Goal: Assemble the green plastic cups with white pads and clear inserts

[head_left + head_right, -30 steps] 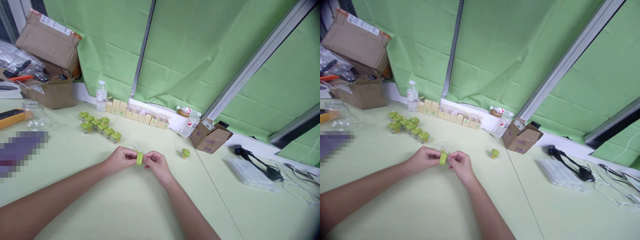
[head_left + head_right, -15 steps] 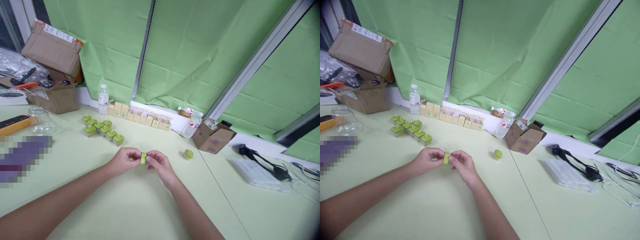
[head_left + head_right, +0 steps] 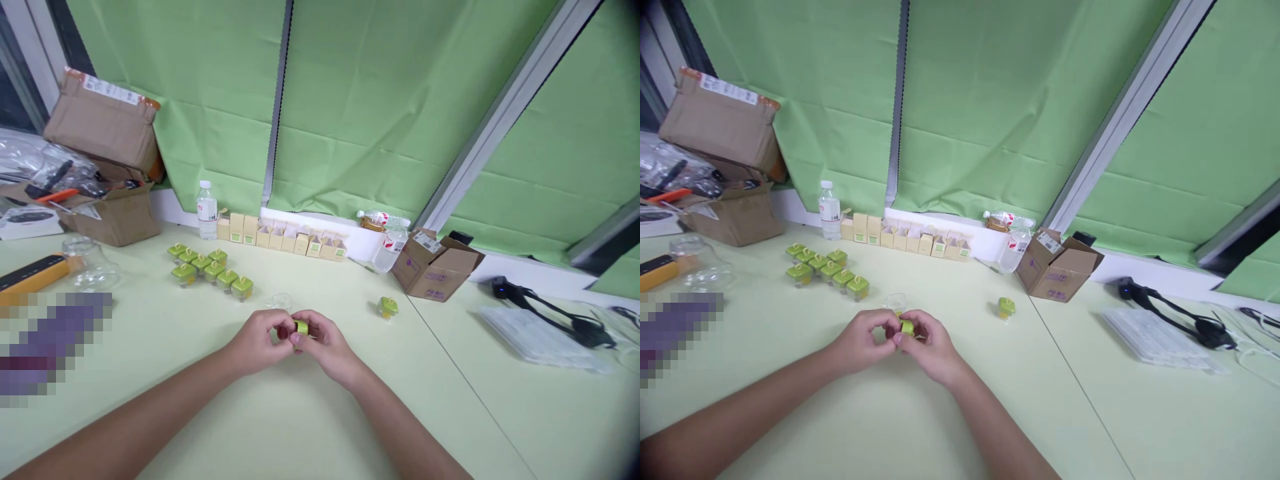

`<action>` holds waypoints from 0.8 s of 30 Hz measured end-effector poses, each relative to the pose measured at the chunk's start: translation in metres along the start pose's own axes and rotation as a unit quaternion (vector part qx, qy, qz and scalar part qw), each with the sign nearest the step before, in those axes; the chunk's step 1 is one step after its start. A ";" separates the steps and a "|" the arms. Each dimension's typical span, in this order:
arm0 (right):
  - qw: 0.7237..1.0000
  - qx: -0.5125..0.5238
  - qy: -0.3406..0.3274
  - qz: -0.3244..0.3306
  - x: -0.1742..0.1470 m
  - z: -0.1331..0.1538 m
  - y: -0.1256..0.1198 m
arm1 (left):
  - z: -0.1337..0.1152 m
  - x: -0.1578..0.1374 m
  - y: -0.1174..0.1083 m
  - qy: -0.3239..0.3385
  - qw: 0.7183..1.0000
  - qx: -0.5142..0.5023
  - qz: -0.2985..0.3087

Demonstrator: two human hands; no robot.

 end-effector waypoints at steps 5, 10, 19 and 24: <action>1.000 0.016 -0.002 0.006 -0.003 0.003 0.002 | -0.002 -0.001 -0.002 0.005 1.000 0.012 0.010; 0.999 0.019 0.005 -0.040 -0.003 0.000 -0.010 | 0.008 0.000 -0.013 -0.011 0.999 0.021 -0.025; 0.956 -0.197 -0.142 -0.166 -0.011 0.009 -0.021 | 0.019 -0.001 -0.013 -0.007 0.998 0.045 0.042; 0.922 -0.309 -0.187 -0.142 -0.016 0.015 -0.011 | 0.024 -0.001 -0.018 -0.007 0.997 0.051 0.058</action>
Point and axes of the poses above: each hand's wrist, its own x-axis towards the middle knuckle, its own y-axis out of the palm, z = x × y, the point moved 5 cm from there along x, towards the middle knuckle, and after that the axes turned 11 degrees about y, right-handed, at the moved point
